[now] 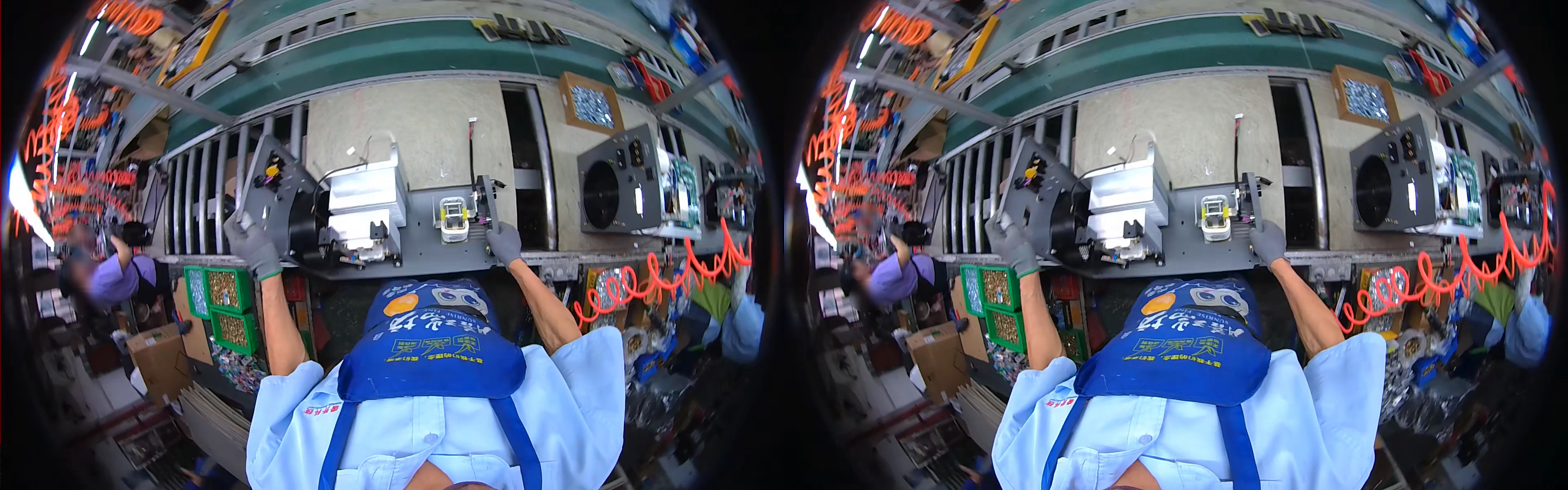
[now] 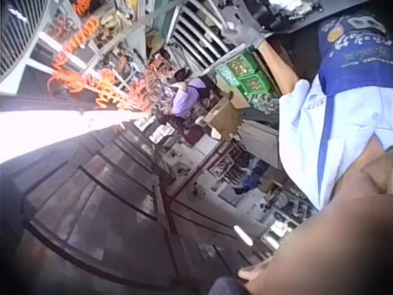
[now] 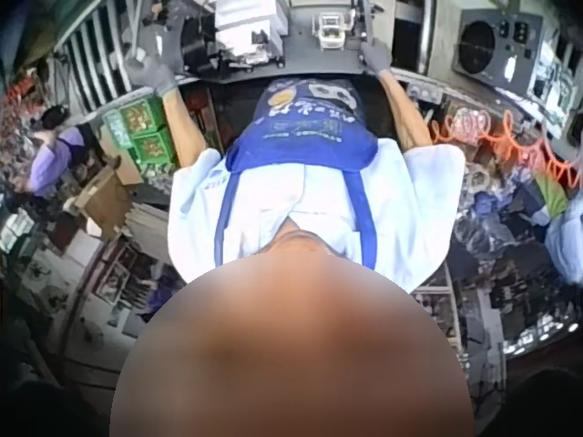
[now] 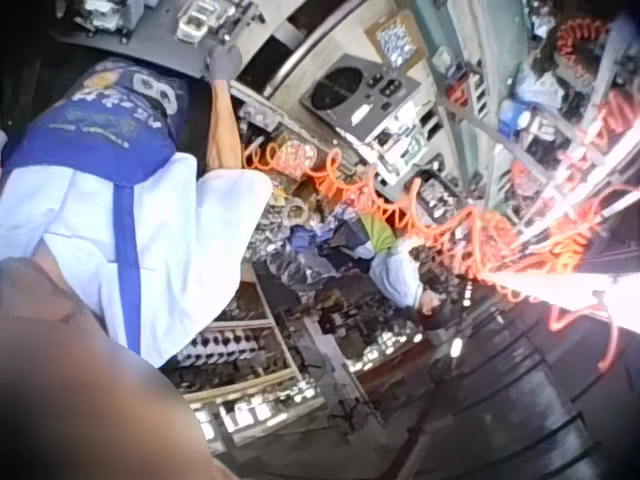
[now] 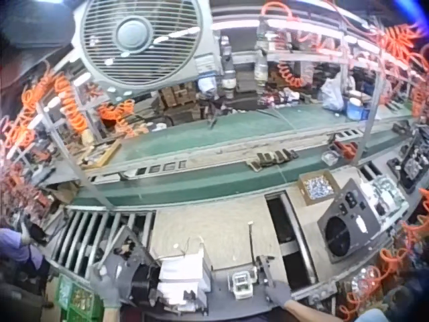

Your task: Assembling electronic components and heat sinks at a factory production line.

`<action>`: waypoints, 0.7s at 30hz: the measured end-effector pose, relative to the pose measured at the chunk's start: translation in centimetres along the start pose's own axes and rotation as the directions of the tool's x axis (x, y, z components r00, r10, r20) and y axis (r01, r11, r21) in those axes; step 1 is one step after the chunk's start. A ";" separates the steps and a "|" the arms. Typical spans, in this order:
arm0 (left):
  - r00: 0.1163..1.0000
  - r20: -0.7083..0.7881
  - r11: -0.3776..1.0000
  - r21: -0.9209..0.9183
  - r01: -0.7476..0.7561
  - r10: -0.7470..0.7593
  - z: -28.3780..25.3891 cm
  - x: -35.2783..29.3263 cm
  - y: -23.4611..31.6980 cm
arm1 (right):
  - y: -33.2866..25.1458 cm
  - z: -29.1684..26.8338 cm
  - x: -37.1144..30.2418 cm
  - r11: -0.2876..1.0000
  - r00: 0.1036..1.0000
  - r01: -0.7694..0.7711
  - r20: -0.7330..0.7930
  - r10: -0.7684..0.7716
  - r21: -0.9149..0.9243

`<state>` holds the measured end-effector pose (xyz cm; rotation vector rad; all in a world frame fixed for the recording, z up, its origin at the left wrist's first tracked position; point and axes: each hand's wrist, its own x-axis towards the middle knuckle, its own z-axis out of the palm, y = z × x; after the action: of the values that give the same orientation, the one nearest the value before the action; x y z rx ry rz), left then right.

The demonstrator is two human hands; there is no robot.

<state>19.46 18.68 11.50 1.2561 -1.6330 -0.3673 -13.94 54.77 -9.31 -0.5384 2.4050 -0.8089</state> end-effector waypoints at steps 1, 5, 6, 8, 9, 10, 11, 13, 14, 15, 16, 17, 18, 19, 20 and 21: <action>0.997 -0.053 0.998 -0.027 -0.049 0.048 0.5 0.4 -1.1 | -0.7 0.9 1.2 1.000 1.000 0.001 -0.025 -0.002 -0.003; 0.995 -0.095 0.993 0.118 -0.018 0.029 1.1 1.8 -5.4 | -3.1 4.3 5.4 0.985 0.995 0.085 -0.033 -0.091 -0.153; 0.994 -0.101 0.989 0.145 -0.022 0.037 1.0 1.7 -6.2 | -3.7 4.8 6.1 0.983 0.994 0.093 0.077 -0.081 -0.156; 0.994 -0.099 0.985 0.172 -0.031 0.048 0.5 2.4 -7.1 | -5.0 6.0 6.5 0.987 0.991 0.109 0.089 -0.099 -0.118; 0.993 -0.108 0.976 0.218 -0.021 0.045 0.5 2.6 -7.0 | -5.6 6.5 6.6 0.988 0.995 0.072 0.082 -0.061 -0.136; 0.996 -0.092 0.970 0.242 0.007 0.016 0.1 3.0 -6.8 | -6.0 6.4 6.6 0.991 0.983 0.051 0.180 -0.028 -0.123; 0.998 -0.054 0.965 0.258 0.047 -0.034 -0.3 3.0 -6.1 | -6.2 6.2 6.3 0.992 0.978 0.070 0.204 -0.047 -0.105; 0.991 -0.057 0.936 0.326 0.134 -0.122 -0.9 2.9 -4.2 | -6.0 6.1 4.3 0.978 0.983 0.182 0.014 -0.182 -0.106; 0.996 -0.076 0.941 0.333 0.060 -0.037 -1.2 2.3 -2.9 | -5.8 6.1 3.3 0.967 0.968 0.237 -0.067 -0.243 -0.094; 0.941 -0.136 0.853 0.477 -0.212 0.310 -1.1 1.7 -1.7 | -5.5 6.0 2.4 0.963 0.963 0.256 -0.060 -0.262 -0.080; 0.821 -0.129 0.688 0.625 -0.368 0.557 -0.8 1.2 -0.5 | -5.2 5.9 1.4 0.951 0.947 0.306 -0.091 -0.308 -0.043; 0.814 0.010 0.743 0.404 -0.534 0.580 -0.2 1.0 0.3 | -4.8 5.7 0.3 0.933 0.924 0.360 -0.134 -0.359 -0.019; 0.827 0.170 0.812 0.164 -0.560 0.536 0.9 0.4 1.1 | -4.2 5.5 -0.6 0.941 0.935 0.338 -0.107 -0.339 -0.033; 0.872 0.301 0.904 0.062 -0.422 0.386 2.3 -0.1 1.4 | -4.2 5.6 -1.4 0.965 0.966 0.259 -0.039 -0.257 0.041; 0.909 0.390 0.986 0.012 -0.167 0.149 4.0 -0.2 1.5 | -4.1 5.6 -2.2 0.936 0.939 0.344 -0.027 -0.343 0.074; 0.890 0.376 0.952 0.061 -0.301 0.258 5.6 0.5 1.1 | -4.1 5.7 -3.1 0.923 0.928 0.372 -0.006 -0.373 0.100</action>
<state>14.23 16.98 10.07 1.0562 -2.1523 -0.3411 -7.32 50.92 -9.34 -0.9772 2.2652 -1.0733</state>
